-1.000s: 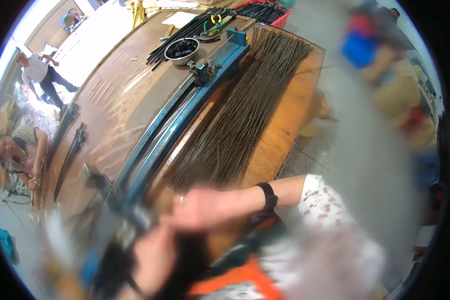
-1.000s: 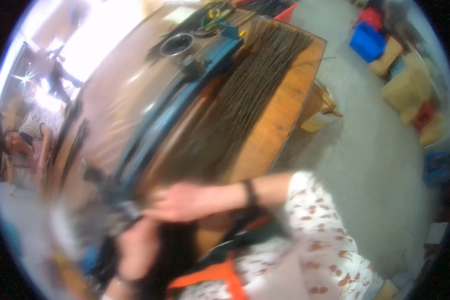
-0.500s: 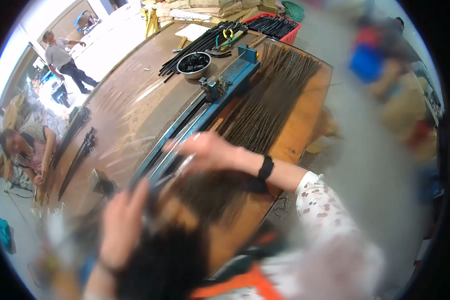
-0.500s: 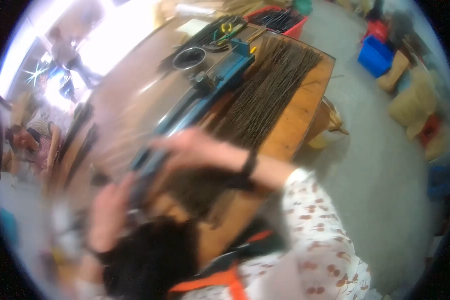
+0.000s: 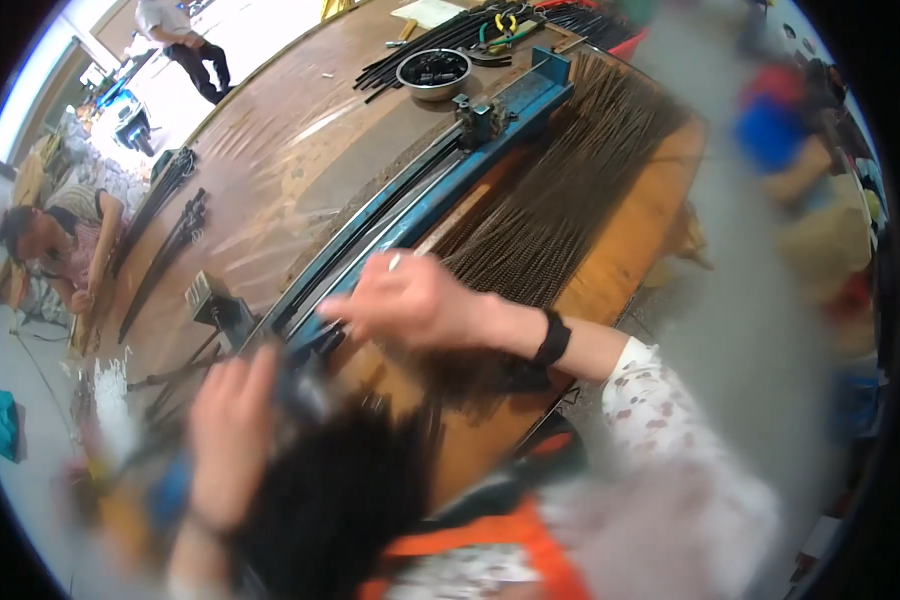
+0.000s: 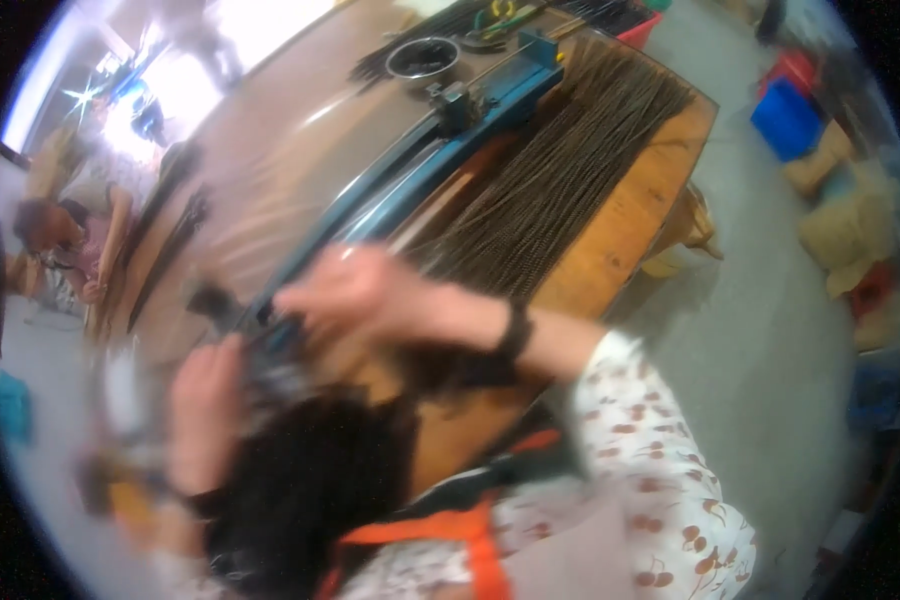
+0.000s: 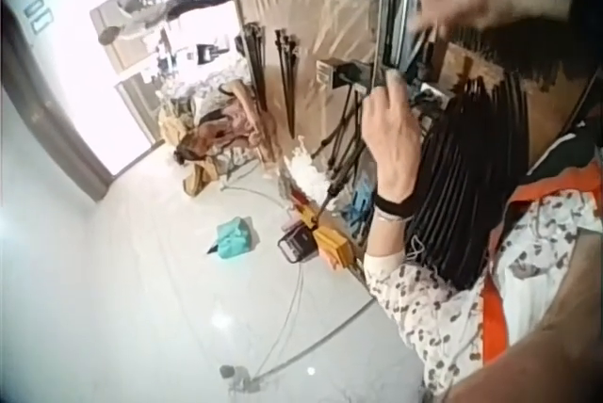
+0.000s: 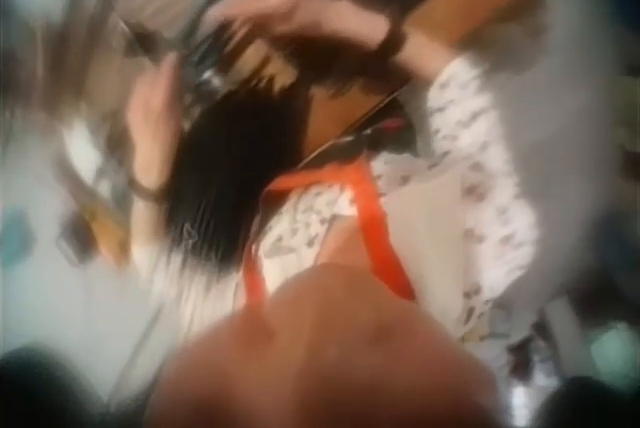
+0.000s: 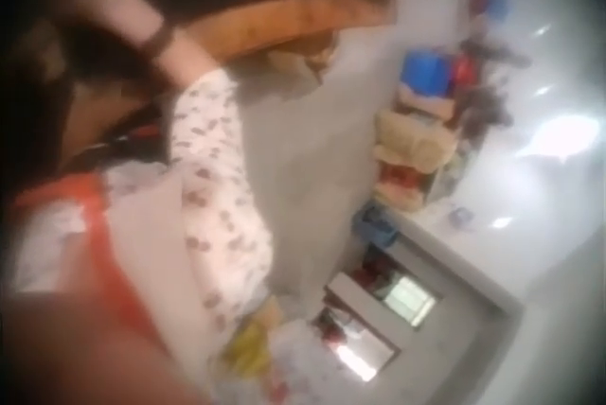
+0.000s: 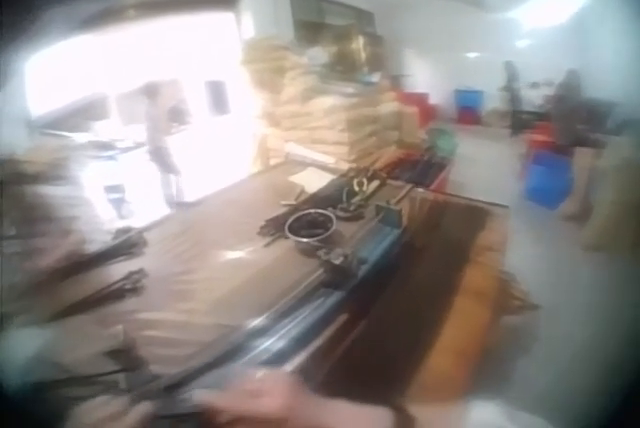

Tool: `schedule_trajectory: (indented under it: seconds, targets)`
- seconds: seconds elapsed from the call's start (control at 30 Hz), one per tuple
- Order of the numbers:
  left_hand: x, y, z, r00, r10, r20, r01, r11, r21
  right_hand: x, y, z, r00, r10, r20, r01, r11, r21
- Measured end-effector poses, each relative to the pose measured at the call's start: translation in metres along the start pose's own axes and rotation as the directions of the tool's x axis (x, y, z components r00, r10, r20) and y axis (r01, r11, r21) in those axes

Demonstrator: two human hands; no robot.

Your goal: Manually inserting black metal rods into a fabrication jig for processing.

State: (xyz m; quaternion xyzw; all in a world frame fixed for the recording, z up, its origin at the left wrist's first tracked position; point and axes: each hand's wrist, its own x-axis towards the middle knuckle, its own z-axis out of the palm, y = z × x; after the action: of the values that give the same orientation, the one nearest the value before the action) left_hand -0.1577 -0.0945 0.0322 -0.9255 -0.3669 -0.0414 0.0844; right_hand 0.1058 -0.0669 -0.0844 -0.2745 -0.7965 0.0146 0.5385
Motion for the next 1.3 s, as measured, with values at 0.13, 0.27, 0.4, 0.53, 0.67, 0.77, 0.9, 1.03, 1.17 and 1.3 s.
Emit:
schedule_trajectory:
  seconds: [0.13,0.27,0.4,0.53,0.67,0.77,0.9,1.03,1.17,1.3]
  targets:
    - [-0.016,-0.012,-0.002,0.980,-0.090,-0.175,0.105,0.992,0.076,0.003,-0.003,0.006,0.997,0.073,0.027,-0.072,0.997,-0.038]
    - [-0.025,-0.006,-0.002,0.978,-0.105,-0.181,0.107,0.994,-0.002,0.006,0.002,0.009,1.000,-0.012,-0.011,0.011,0.991,-0.134]
    - [-0.097,-0.082,-0.026,0.839,-0.285,-0.463,0.347,0.936,0.052,-0.015,0.045,-0.005,0.973,0.212,0.096,-0.181,0.949,-0.256]
    - [-0.113,-0.099,-0.048,0.812,-0.215,-0.543,0.299,0.952,0.070,0.020,0.017,0.036,0.790,0.505,0.347,-0.530,0.848,-0.027]
    - [-0.138,-0.088,-0.070,0.766,-0.336,-0.548,0.371,0.927,-0.051,0.100,-0.028,0.114,0.861,0.224,0.457,-0.395,0.860,0.323]
    - [-0.172,-0.090,-0.063,0.741,-0.378,-0.555,0.384,0.917,-0.113,0.112,-0.024,0.157,0.887,0.051,0.459,-0.239,0.901,0.361]
    - [-0.222,-0.090,-0.045,0.687,-0.604,-0.403,0.595,0.787,-0.163,0.107,-0.015,0.177,0.884,-0.017,0.467,-0.159,0.928,0.335]
    - [-0.225,-0.089,-0.030,0.697,-0.616,-0.366,0.609,0.779,-0.151,0.117,-0.019,0.183,0.819,-0.040,0.573,-0.162,0.941,0.297]
    - [-0.216,-0.096,-0.021,0.677,-0.647,-0.352,0.611,0.760,-0.221,0.126,-0.024,0.176,0.815,0.010,0.580,-0.263,0.898,0.353]
    - [-0.212,-0.094,-0.016,0.690,-0.634,-0.349,0.596,0.771,-0.224,0.120,-0.020,0.181,0.829,-0.030,0.558,-0.168,0.939,0.300]
